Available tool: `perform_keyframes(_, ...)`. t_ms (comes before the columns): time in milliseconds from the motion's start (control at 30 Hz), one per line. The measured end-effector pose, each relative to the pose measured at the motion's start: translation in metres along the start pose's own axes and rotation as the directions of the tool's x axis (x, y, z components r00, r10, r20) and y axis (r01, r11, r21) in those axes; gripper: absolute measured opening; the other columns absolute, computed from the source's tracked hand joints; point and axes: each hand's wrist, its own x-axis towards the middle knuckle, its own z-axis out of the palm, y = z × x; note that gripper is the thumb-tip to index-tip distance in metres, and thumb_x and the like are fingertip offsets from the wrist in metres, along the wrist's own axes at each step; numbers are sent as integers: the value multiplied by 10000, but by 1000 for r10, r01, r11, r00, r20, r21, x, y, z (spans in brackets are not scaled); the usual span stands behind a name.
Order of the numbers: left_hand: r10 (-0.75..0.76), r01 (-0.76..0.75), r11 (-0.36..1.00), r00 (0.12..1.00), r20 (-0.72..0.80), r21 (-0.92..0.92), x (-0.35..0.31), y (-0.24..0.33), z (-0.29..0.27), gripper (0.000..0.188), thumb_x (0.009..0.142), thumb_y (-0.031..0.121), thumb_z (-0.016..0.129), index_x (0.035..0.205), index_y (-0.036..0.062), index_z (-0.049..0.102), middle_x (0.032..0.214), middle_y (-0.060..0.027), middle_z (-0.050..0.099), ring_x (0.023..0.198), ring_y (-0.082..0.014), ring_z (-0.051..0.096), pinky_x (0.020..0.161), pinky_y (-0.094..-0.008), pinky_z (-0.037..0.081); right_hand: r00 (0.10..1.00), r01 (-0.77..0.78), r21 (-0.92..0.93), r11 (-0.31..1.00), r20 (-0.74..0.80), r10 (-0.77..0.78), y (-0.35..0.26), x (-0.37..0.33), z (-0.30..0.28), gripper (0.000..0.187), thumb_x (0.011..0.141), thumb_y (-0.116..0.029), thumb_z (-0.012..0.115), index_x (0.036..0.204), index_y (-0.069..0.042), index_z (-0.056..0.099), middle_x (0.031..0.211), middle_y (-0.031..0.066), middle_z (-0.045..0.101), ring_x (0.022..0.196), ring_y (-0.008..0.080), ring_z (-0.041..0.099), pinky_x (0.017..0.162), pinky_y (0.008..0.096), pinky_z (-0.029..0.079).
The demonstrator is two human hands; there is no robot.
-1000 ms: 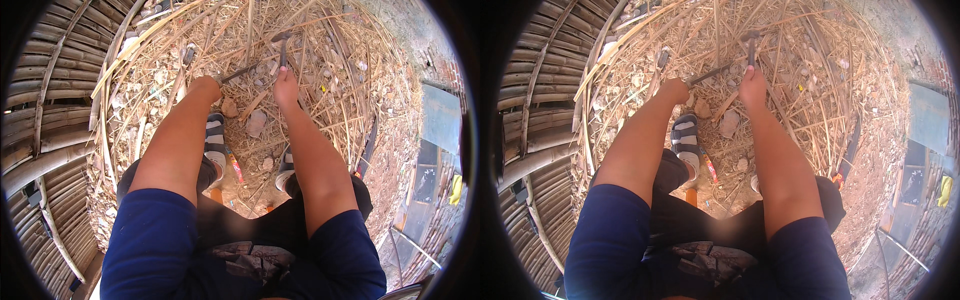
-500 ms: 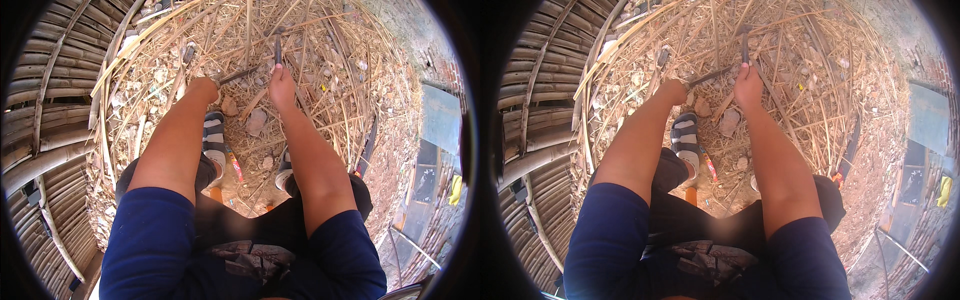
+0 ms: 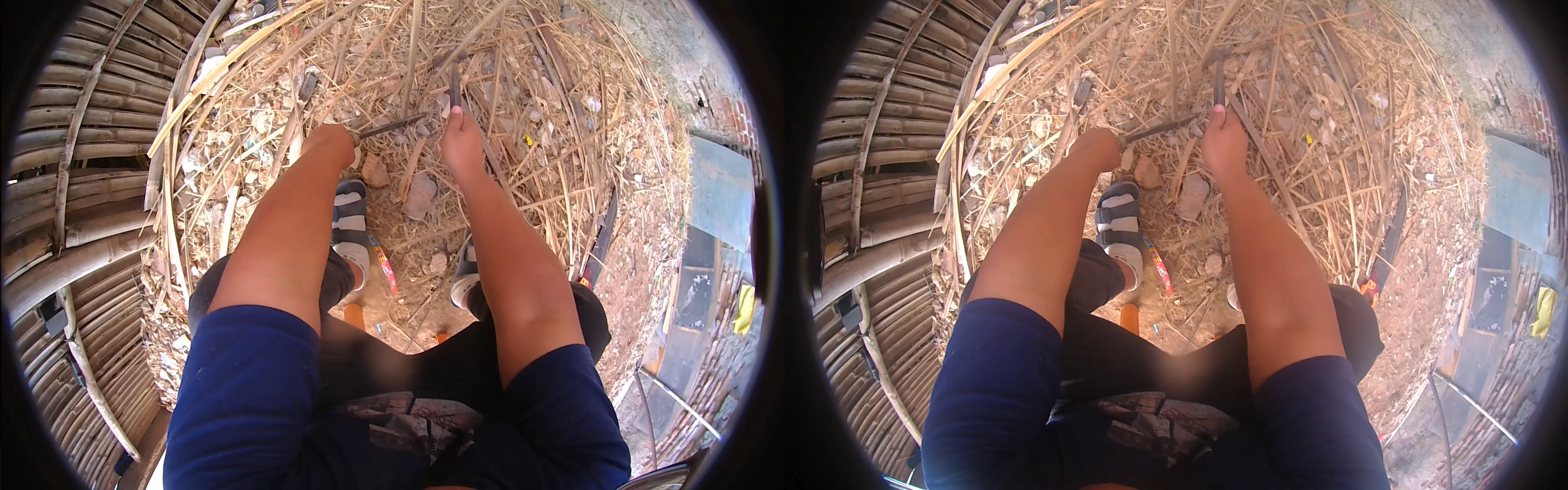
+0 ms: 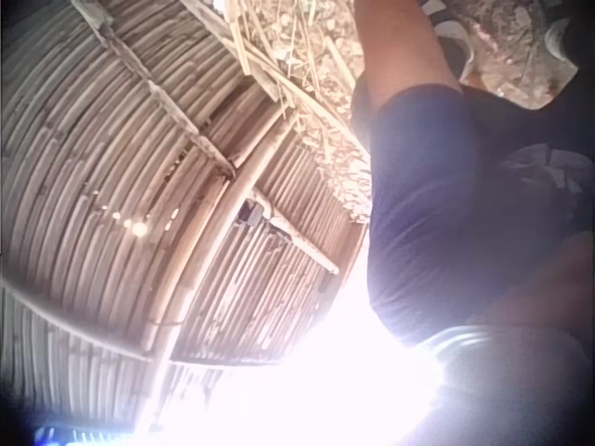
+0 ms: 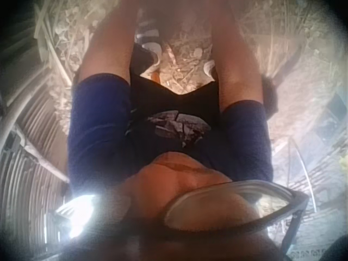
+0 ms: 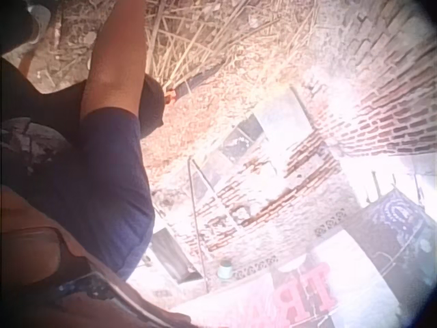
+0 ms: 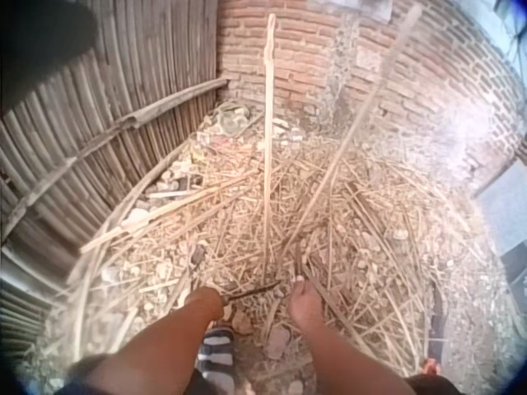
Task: The person uses a blade to carve and shave pieces off a long bamboo stick.
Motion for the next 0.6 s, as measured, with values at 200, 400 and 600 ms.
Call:
perform_keyframes(200,53,-51,997,998,-28,54,6,-3,12,301,875,244,670,1096,57,751,1136,-168,735,1071,-353,708,895,-448,579,981,75,-425,902,194,10,54,-16,22,577,1075,-435,391,1153,89,618,1052,345,680,1067,503,643,961,555,478)
perform_keyframes(400,89,-89,993,996,-1,84,9,-5,11,315,881,263,659,1103,59,750,1132,-169,734,1059,-358,707,893,-452,576,983,-63,-213,975,153,97,35,3,10,589,1071,-451,398,1154,86,624,1069,334,686,1083,496,646,972,555,476)
perform_keyframes(600,102,-101,991,995,-5,82,11,-6,13,306,876,240,638,1091,54,754,1111,-182,733,1049,-360,708,875,-454,578,1000,19,-233,972,23,-14,21,-18,6,575,1066,-452,406,1159,68,633,1061,334,686,1070,513,641,957,560,480)
